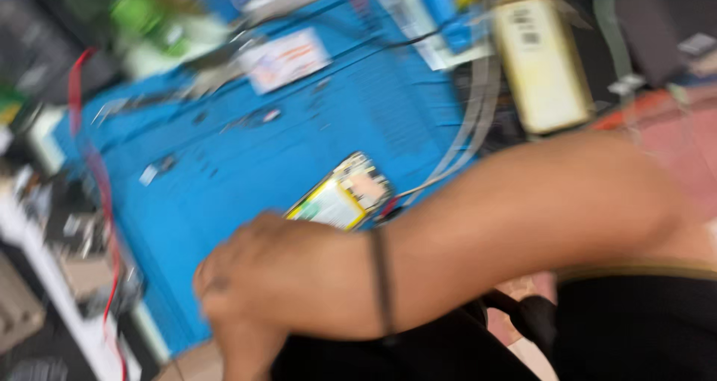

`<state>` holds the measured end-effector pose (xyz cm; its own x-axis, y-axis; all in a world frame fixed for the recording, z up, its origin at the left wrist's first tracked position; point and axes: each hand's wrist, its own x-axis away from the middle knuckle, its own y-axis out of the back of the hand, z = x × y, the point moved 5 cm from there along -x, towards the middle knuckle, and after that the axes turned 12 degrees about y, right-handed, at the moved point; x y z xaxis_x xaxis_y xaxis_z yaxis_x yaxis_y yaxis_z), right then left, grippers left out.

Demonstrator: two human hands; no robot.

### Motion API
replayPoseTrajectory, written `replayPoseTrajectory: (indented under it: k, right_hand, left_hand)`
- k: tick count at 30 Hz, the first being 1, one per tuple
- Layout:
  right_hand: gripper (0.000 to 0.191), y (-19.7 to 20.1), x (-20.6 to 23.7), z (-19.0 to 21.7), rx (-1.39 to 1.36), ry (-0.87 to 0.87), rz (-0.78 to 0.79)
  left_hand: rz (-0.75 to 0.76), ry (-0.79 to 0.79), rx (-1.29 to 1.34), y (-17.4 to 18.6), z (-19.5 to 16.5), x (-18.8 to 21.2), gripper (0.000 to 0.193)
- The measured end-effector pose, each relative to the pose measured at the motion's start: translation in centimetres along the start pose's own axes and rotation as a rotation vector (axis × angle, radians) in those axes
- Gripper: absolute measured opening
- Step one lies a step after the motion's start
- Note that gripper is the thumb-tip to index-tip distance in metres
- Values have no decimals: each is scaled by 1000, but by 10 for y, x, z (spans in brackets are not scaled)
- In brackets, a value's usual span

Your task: The person uses a screwdriver to remove a screw from a disassembled smartphone, then connects multimeter probes to test points on the motherboard. They use tweezers to remove a small component from the battery area, inspect it, and place it back. The work continues with further adjustments to internal connectors.

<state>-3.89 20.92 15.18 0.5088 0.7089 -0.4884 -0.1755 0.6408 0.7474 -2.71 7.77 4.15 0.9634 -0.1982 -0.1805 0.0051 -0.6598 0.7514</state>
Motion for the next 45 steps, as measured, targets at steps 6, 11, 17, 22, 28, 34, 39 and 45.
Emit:
replayPoseTrajectory:
  k: [6,11,17,22,28,34,39,45]
  right_hand:
    - [30,-5,-2,-8,337,-8,562]
    - [37,-15,-7,-24,454,-199,1027]
    - [49,-9,-15,-9,538,-72,647]
    - [54,-11,-12,-8,397,-60,650]
    - [47,-10,-10,-5,327,-83,617]
    - [50,-7,-15,-1,403,-77,572]
    - [50,-10,-11,1,449,-74,610]
    - [47,-9,-7,0,349,-89,568]
  left_hand:
    - [-25,56,64,1,4,5,57]
    - [-36,58,103,13,2,-3,69]
    - [-63,36,108,18,8,0,64]
    - [-26,20,83,18,13,4,56]
    - [-24,12,78,19,12,6,56]
    - [-12,10,65,19,12,7,53]
    - [-12,13,60,19,12,6,47]
    - [-21,11,63,20,12,7,46]
